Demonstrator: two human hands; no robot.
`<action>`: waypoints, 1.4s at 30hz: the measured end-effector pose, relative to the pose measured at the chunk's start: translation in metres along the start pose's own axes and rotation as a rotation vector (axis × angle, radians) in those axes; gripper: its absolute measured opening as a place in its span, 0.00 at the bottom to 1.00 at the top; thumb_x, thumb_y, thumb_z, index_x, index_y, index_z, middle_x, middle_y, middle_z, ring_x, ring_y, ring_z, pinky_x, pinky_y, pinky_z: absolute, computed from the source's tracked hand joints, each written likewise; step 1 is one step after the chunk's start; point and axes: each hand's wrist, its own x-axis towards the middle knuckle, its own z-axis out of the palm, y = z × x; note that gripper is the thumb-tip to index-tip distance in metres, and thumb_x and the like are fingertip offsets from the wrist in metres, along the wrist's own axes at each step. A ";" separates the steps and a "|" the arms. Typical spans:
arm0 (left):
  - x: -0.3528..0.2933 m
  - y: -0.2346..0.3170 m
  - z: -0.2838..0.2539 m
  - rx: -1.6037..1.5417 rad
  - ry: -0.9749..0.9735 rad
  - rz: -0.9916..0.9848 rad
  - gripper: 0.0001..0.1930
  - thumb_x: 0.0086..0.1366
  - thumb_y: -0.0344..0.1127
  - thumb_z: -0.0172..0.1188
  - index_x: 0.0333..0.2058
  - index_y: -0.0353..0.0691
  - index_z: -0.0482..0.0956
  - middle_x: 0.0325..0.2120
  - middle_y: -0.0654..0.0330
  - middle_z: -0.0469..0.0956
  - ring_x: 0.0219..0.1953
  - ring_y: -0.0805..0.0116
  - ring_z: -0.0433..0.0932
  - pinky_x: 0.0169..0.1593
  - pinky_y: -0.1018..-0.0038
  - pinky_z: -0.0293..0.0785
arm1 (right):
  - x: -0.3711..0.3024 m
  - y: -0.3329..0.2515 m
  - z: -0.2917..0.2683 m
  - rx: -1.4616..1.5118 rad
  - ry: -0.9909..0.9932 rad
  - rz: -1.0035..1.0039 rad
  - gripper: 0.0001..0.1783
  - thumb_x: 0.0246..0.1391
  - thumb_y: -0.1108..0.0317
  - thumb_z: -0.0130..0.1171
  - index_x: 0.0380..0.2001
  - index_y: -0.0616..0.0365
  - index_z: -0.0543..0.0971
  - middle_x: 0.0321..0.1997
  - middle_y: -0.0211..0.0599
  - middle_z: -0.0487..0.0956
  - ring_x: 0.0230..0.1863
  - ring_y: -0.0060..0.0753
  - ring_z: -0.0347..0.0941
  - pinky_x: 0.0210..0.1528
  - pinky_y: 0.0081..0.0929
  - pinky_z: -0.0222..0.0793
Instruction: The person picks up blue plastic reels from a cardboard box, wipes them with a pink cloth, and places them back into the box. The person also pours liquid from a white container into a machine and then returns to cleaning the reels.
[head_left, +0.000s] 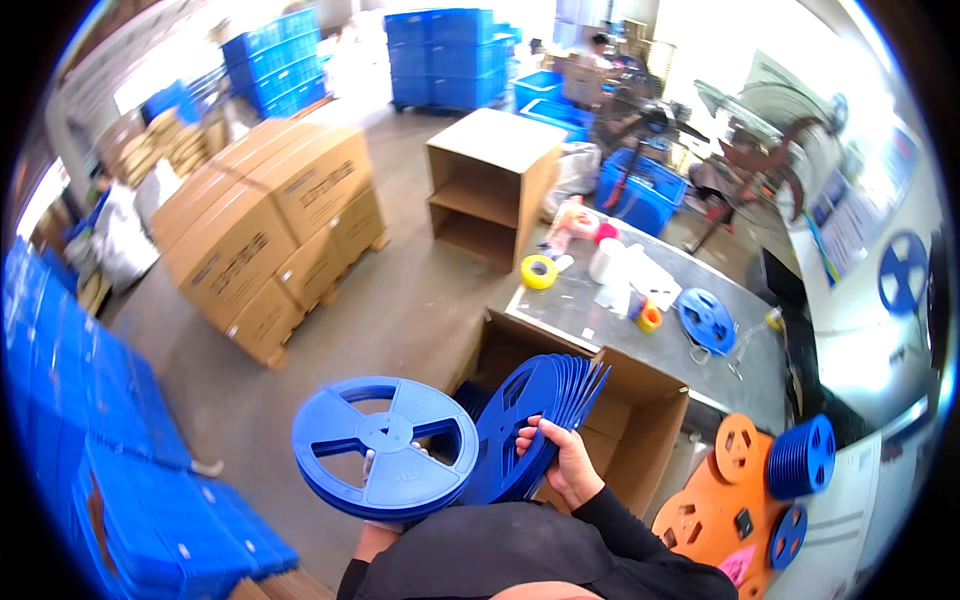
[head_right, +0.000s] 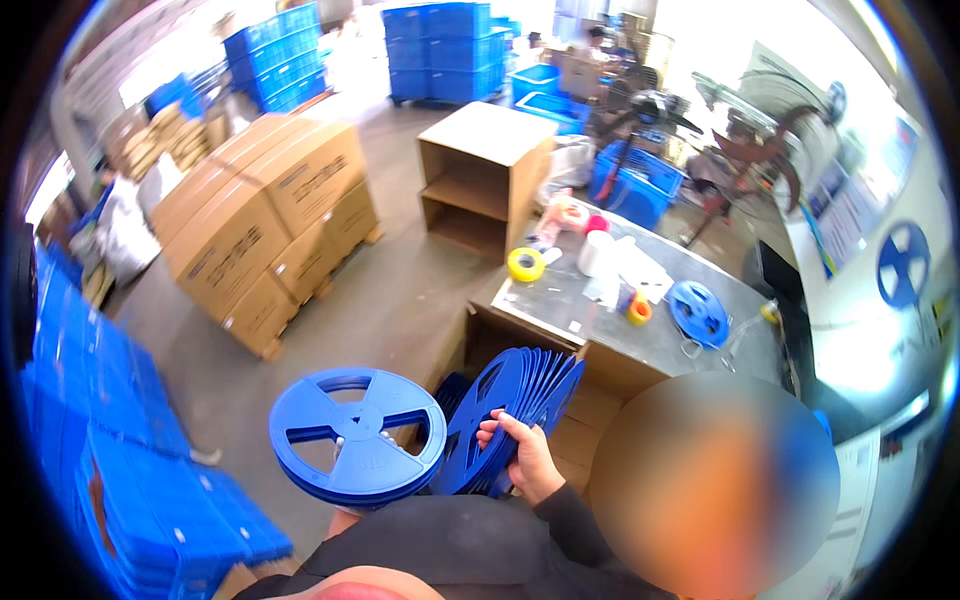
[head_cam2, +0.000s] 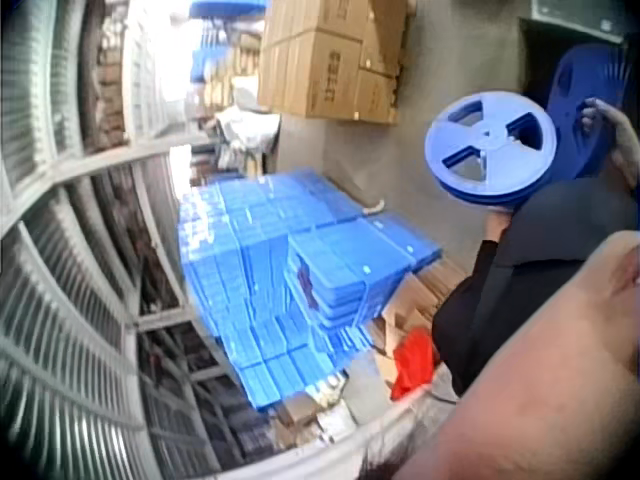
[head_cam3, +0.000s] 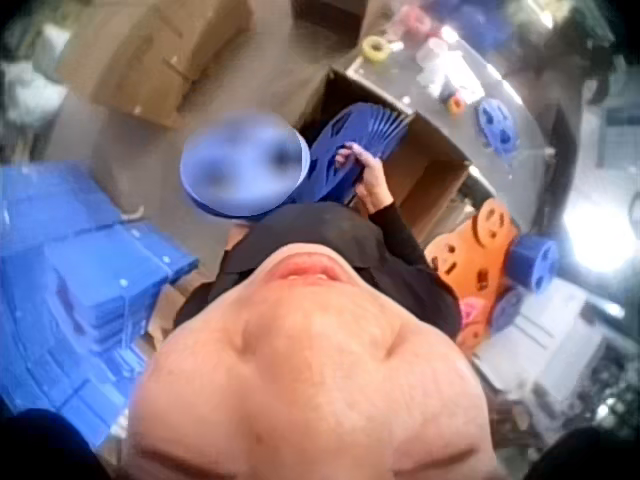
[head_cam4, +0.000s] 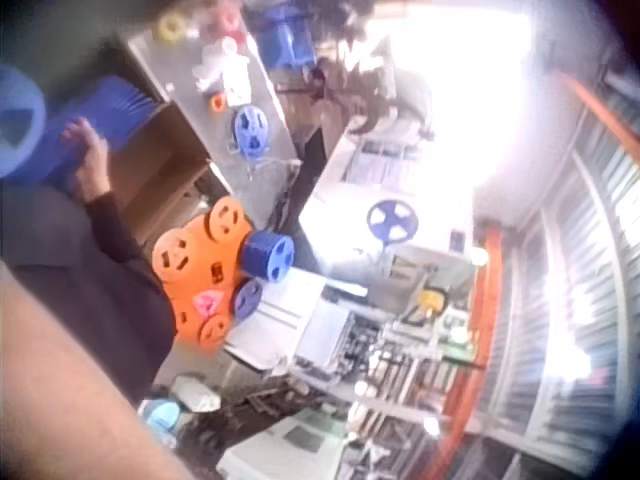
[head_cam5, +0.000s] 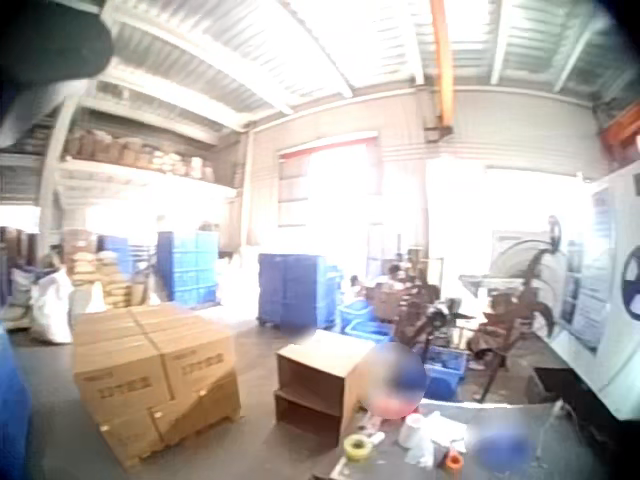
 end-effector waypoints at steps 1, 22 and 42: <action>0.003 0.001 0.002 0.001 0.000 -0.035 0.33 0.61 0.55 0.56 0.56 0.34 0.69 0.49 0.46 0.74 0.53 0.47 0.73 0.60 0.50 0.64 | -0.009 0.002 0.002 0.012 0.028 -0.038 0.15 0.53 0.66 0.59 0.42 0.63 0.74 0.35 0.44 0.80 0.36 0.38 0.79 0.42 0.38 0.76; 0.121 -0.018 0.045 -0.065 -0.189 -0.449 0.32 0.61 0.55 0.57 0.56 0.35 0.70 0.49 0.47 0.75 0.53 0.49 0.73 0.60 0.51 0.64 | -0.056 0.014 -0.026 0.162 0.403 -0.366 0.15 0.56 0.57 0.56 0.35 0.59 0.75 0.27 0.37 0.78 0.28 0.36 0.74 0.40 0.41 0.72; 0.157 -0.025 0.011 -0.240 -0.289 -0.594 0.40 0.57 0.61 0.58 0.60 0.38 0.64 0.45 0.52 0.73 0.51 0.52 0.74 0.59 0.54 0.69 | -0.071 0.030 -0.024 -0.011 0.584 -0.382 0.18 0.58 0.55 0.53 0.40 0.60 0.74 0.29 0.33 0.76 0.31 0.30 0.72 0.39 0.33 0.69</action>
